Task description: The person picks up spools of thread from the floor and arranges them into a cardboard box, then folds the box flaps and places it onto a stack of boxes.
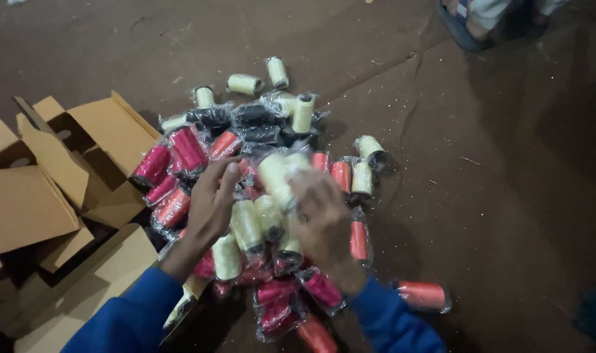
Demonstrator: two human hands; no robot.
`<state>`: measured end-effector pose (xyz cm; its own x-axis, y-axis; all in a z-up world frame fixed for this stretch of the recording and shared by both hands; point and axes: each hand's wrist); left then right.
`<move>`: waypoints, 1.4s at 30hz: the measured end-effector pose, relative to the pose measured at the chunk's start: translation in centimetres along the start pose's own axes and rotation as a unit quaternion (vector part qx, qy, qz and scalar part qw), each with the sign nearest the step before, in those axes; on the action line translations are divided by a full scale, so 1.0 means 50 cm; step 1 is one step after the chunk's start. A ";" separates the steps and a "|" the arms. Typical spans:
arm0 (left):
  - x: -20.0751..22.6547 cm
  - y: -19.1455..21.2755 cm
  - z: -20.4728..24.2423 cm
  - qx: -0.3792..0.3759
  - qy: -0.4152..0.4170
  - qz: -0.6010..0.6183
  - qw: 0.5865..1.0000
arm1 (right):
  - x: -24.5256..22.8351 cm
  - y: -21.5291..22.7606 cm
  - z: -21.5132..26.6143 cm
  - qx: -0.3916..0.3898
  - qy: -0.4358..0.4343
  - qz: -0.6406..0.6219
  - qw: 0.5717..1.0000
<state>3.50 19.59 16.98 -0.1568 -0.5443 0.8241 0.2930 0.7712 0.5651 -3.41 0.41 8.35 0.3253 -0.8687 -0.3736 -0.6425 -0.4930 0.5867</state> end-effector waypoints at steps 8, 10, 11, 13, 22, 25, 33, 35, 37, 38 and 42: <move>-0.058 -0.009 0.054 -0.078 -0.065 -0.067 0.993 | -0.141 0.040 0.042 -0.337 0.020 -0.003 0.941; -0.065 -0.019 0.054 -0.078 -0.091 -0.077 0.990 | -0.138 0.048 0.045 -0.320 0.018 -0.032 0.947; -0.062 -0.025 0.050 -0.070 -0.112 -0.072 0.989 | -0.136 0.048 0.047 -0.310 0.016 -0.037 0.950; -0.059 -0.036 0.043 -0.062 -0.136 -0.066 0.987 | -0.129 0.045 0.054 -0.299 0.014 -0.039 0.953; -0.032 -0.070 0.026 -0.090 -0.085 -0.126 0.984 | -0.117 0.054 0.067 -0.322 -0.055 -0.073 0.942; -0.031 -0.067 0.016 -0.107 -0.082 -0.150 0.979 | -0.115 0.075 0.058 -0.349 -0.086 -0.128 0.924; 0.019 -0.063 -0.033 -0.161 -0.102 -0.246 0.950 | -0.084 0.133 0.047 -0.340 -0.185 -0.236 0.891; 0.032 -0.074 -0.044 -0.225 -0.069 -0.323 0.917 | -0.065 0.131 0.037 -0.323 -0.209 -0.224 0.895; 0.039 -0.079 -0.049 -0.285 -0.033 -0.397 0.872 | -0.045 0.131 0.024 -0.308 -0.232 -0.213 0.898; 0.040 -0.081 -0.050 -0.288 -0.028 -0.400 0.870 | -0.032 0.133 0.015 -0.253 -0.284 -0.184 0.906; 0.048 -0.076 -0.061 -0.297 -0.008 -0.404 0.865 | 0.083 0.099 -0.001 -0.183 -0.417 -0.037 0.890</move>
<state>4.86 14.35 16.71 -0.5483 -0.8183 0.1724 0.5139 -0.1671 0.8414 -5.18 -5.63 9.75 -0.3672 -0.5698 -0.7352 -0.3230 -0.6631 0.6752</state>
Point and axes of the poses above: each hand's wrist, its own z-axis away from the middle knuckle, its own y-axis out of the back of the hand, x = y × z, and after that the axes turned 7 degrees about -x, right-handed
